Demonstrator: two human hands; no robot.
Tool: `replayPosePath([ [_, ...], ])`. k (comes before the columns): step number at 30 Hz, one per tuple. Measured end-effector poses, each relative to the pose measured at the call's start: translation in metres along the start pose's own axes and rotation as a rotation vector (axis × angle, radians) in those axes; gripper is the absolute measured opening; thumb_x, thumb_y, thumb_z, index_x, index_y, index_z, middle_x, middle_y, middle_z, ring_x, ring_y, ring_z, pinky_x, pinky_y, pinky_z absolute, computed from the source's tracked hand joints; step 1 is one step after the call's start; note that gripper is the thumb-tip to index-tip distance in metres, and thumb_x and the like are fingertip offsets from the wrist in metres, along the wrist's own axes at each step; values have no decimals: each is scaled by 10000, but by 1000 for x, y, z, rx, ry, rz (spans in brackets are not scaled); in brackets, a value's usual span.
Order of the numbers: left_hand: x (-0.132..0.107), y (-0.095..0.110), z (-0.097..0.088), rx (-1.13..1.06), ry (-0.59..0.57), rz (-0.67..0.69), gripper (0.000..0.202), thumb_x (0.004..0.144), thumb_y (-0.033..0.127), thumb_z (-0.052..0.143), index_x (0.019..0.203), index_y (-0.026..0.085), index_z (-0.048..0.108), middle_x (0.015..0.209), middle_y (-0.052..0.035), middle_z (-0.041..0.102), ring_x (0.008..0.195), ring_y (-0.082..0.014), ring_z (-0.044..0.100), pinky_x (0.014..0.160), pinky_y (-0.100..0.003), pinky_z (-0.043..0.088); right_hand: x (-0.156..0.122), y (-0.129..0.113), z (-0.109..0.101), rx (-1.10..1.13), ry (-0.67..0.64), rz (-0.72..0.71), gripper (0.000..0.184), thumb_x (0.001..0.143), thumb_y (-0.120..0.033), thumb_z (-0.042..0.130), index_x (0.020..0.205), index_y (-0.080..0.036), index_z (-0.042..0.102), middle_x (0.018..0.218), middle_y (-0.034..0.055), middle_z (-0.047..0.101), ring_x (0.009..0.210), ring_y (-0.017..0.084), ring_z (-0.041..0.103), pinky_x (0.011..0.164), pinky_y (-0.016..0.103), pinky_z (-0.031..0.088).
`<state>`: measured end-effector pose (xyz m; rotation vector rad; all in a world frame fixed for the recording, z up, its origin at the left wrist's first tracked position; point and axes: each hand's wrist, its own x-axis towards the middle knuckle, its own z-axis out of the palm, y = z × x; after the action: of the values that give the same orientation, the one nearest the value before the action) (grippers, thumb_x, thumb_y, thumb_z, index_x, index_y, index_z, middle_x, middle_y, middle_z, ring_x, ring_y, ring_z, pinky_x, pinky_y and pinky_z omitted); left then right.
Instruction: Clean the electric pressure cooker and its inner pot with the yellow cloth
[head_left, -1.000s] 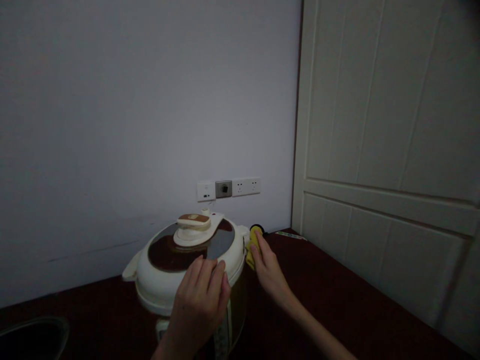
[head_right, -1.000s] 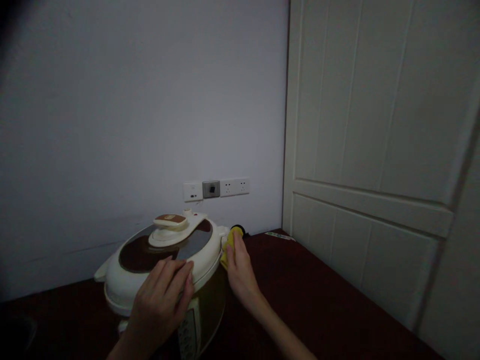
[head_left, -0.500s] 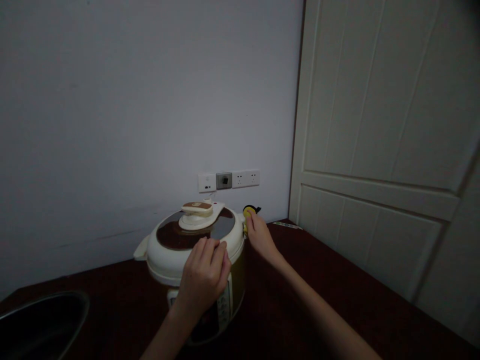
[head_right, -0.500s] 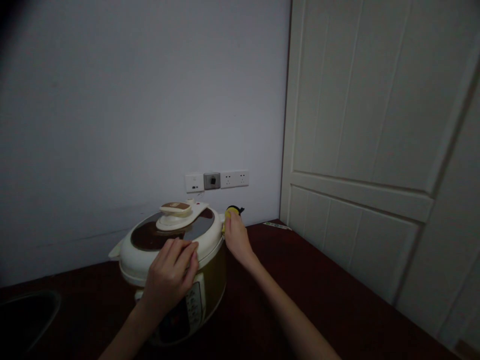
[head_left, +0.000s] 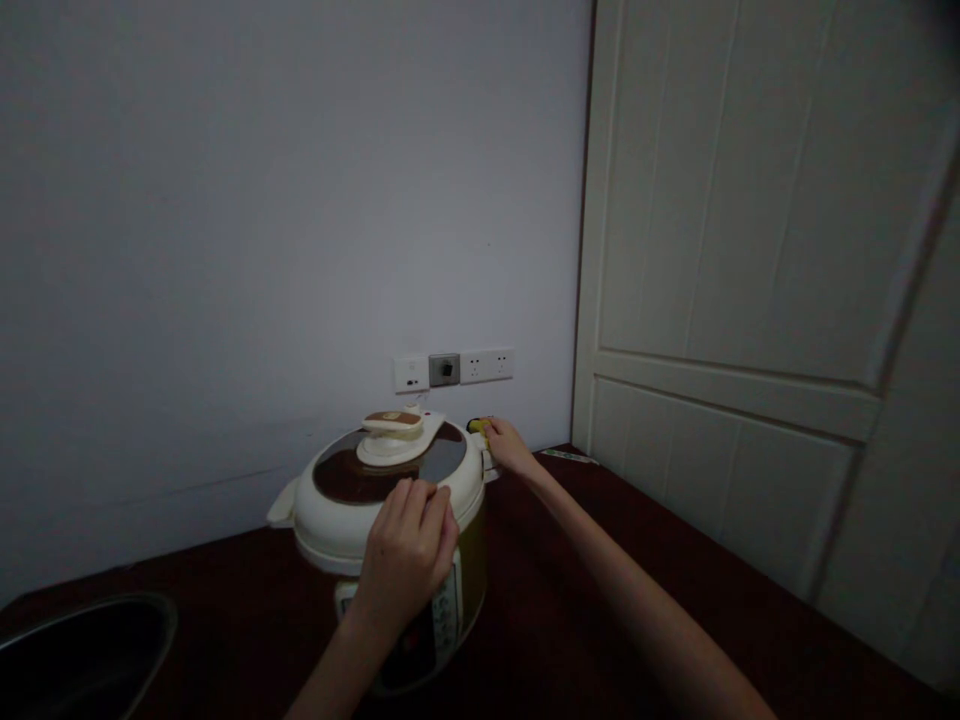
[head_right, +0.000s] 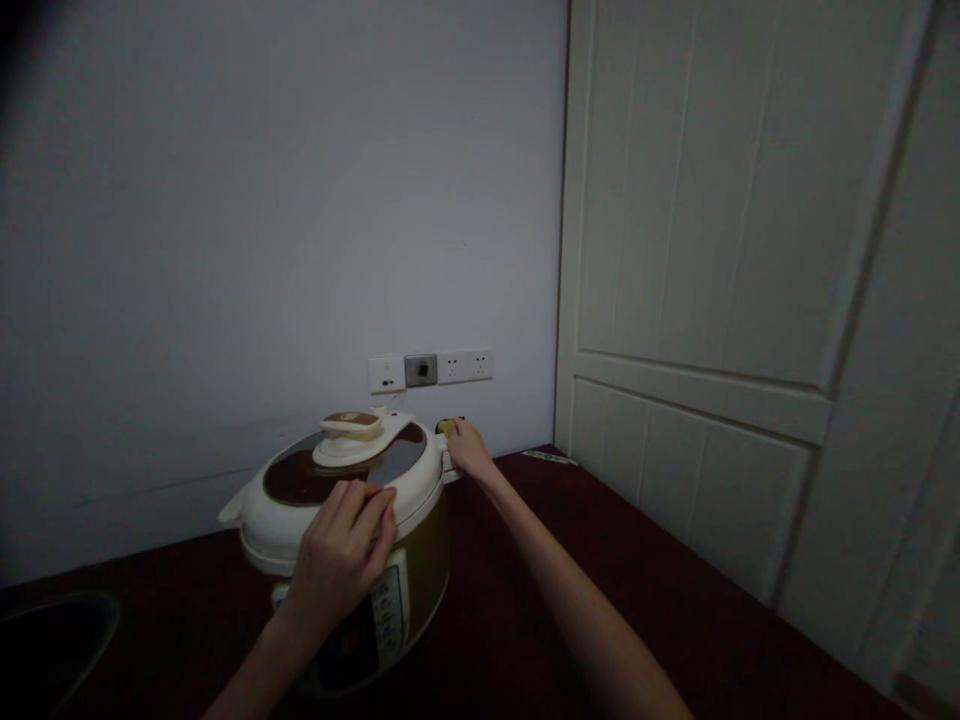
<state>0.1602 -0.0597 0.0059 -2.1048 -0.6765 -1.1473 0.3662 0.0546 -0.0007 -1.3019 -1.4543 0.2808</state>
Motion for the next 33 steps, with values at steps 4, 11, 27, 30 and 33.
replayPosePath([
  [4,2,1,-1,-10,9,2,146,834,117,465,851,126,610,760,-67,552,741,-183,495,682,-333,463,-35,-4,-3,3,68,-39,357,864,-243,368,1085,-145,631,1130,124,635,1049,218,573,966,393,390],
  [11,-1,-1,3,6,27,17,136,816,109,498,894,112,609,781,-77,560,765,-204,502,706,-357,471,-124,-11,14,69,190,-294,443,896,-230,377,1327,-239,478,1420,39,403,1338,197,319,1115,440,252],
  [27,-2,0,0,-28,-21,-6,150,816,116,496,911,108,611,805,-85,562,792,-212,502,716,-360,470,-177,6,43,334,238,-164,430,924,-311,404,1348,-251,442,1438,47,363,1339,213,311,1108,452,260],
  [30,-3,0,0,-72,-47,-13,166,816,118,496,934,110,611,838,-94,568,820,-217,508,732,-362,478,-205,33,54,351,200,-52,427,895,-335,471,1308,-229,500,1394,72,436,1300,227,383,1087,444,301],
  [33,-3,0,-2,-126,-23,-29,214,820,115,491,1005,115,598,905,-103,575,886,-225,521,803,-387,477,-222,51,58,373,166,95,460,870,-394,505,1296,-218,514,1343,92,498,1250,238,447,1064,455,325],
])
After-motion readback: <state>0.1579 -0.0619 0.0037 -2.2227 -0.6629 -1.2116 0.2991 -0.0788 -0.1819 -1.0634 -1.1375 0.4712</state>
